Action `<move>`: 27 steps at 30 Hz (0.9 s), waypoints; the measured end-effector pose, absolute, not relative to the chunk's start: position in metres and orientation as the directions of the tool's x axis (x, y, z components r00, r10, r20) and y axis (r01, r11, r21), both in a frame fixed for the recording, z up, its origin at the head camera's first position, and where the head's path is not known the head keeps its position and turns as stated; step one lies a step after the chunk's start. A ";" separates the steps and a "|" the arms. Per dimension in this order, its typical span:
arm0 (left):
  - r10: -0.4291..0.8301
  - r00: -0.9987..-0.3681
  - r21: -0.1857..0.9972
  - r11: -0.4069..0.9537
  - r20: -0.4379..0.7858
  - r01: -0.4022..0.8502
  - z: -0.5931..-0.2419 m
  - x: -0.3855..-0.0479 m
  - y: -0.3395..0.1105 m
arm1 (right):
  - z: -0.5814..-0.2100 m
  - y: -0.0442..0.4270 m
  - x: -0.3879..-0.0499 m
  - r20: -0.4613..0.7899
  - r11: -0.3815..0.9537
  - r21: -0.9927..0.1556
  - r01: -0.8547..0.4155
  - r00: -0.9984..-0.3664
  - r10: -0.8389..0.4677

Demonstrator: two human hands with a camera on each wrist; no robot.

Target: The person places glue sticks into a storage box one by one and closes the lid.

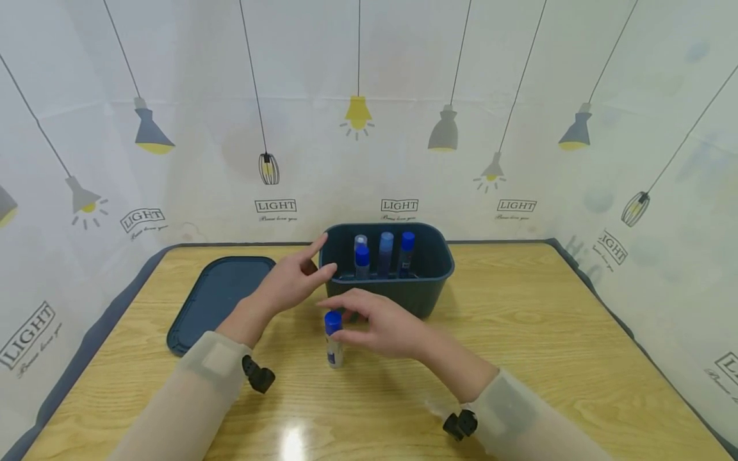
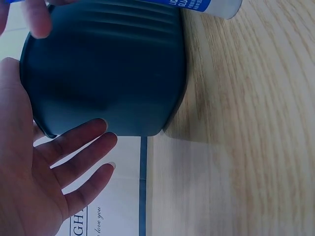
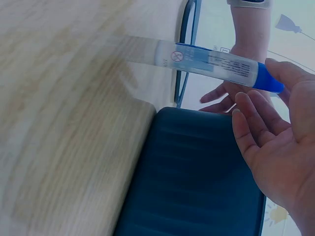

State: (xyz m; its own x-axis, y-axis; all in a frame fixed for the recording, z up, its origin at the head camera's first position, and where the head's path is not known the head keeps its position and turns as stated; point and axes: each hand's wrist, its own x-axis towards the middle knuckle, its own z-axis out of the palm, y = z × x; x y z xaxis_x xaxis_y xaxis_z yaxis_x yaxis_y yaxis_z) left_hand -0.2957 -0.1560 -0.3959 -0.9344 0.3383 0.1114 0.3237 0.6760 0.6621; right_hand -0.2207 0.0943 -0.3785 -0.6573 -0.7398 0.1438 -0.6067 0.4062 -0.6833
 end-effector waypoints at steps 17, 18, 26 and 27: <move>0.332 -0.936 0.664 0.674 0.118 0.323 -0.396 -0.296 -0.157 | -0.387 0.097 -0.219 0.175 0.394 -0.671 -0.628 -0.650 -0.739; 0.333 -0.936 0.665 0.673 0.118 0.323 -0.396 -0.295 -0.157 | -0.387 0.098 -0.219 0.178 0.392 -0.672 -0.629 -0.650 -0.739; 0.336 -0.935 0.672 0.667 0.115 0.322 -0.396 -0.294 -0.156 | -0.384 0.105 -0.215 0.191 0.395 -0.692 -0.604 -0.681 -0.707; 0.335 -0.935 0.670 0.669 0.113 0.321 -0.396 -0.294 -0.156 | -0.382 0.106 -0.214 0.198 0.391 -0.697 -0.601 -0.685 -0.701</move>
State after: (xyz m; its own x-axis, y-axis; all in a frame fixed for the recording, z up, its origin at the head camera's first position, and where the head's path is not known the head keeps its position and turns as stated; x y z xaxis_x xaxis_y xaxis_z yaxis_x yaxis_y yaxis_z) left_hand -0.2944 -0.1561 -0.3955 -0.9354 0.3353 0.1127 0.3206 0.6692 0.6703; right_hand -0.2140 0.1062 -0.3822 -0.6852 -0.7009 0.1980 -0.6013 0.3910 -0.6969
